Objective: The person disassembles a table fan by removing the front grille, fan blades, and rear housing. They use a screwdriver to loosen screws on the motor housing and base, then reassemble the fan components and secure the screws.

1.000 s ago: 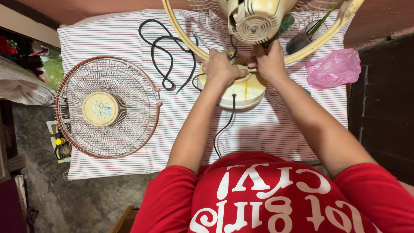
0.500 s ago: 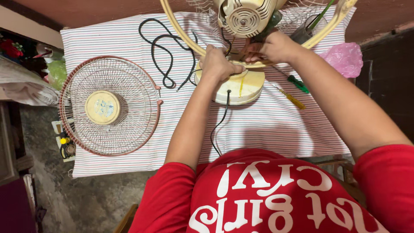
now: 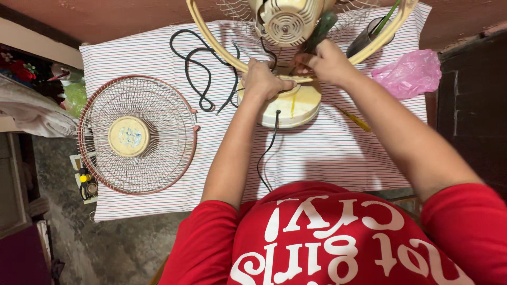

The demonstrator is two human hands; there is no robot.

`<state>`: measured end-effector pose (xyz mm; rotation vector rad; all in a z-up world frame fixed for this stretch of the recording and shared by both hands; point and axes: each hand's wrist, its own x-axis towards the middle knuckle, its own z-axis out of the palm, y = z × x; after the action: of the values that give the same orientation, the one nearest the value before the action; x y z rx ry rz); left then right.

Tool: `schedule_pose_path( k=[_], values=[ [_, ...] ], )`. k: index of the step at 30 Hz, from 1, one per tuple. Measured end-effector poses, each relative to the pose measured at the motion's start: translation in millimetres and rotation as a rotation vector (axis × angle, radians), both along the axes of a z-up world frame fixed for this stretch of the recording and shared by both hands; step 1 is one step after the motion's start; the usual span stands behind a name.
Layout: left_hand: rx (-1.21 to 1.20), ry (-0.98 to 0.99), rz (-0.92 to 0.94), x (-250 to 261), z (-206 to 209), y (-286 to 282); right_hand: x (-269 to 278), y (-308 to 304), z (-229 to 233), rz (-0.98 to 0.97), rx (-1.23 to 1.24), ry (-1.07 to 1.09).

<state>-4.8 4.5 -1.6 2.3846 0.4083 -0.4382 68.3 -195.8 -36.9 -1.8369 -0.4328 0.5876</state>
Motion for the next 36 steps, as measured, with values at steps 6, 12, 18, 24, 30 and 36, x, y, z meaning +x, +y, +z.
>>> schedule_pose_path(
  k=[6, 12, 18, 24, 30, 36],
  values=[
    [0.026, 0.043, 0.000, 8, -2, 2, -16, 4, -14, -0.299, 0.290, 0.045],
    [0.008, 0.055, 0.011, 10, -1, 0, -14, -2, -17, -0.366, 0.427, 0.101],
    [0.000, 0.040, 0.024, 7, 3, -1, -13, 6, -17, -0.304, 0.329, 0.075],
    [-0.002, 0.043, 0.010, 7, 1, -1, -29, -22, -2, -0.291, 0.540, 0.085],
    [-0.050, -0.072, 0.015, -3, -11, 6, -71, -101, 7, -0.400, 0.635, -0.109],
    [-0.322, -0.146, 0.175, -14, -26, 18, -93, -139, -29, -0.675, 0.355, -0.028]
  ],
)
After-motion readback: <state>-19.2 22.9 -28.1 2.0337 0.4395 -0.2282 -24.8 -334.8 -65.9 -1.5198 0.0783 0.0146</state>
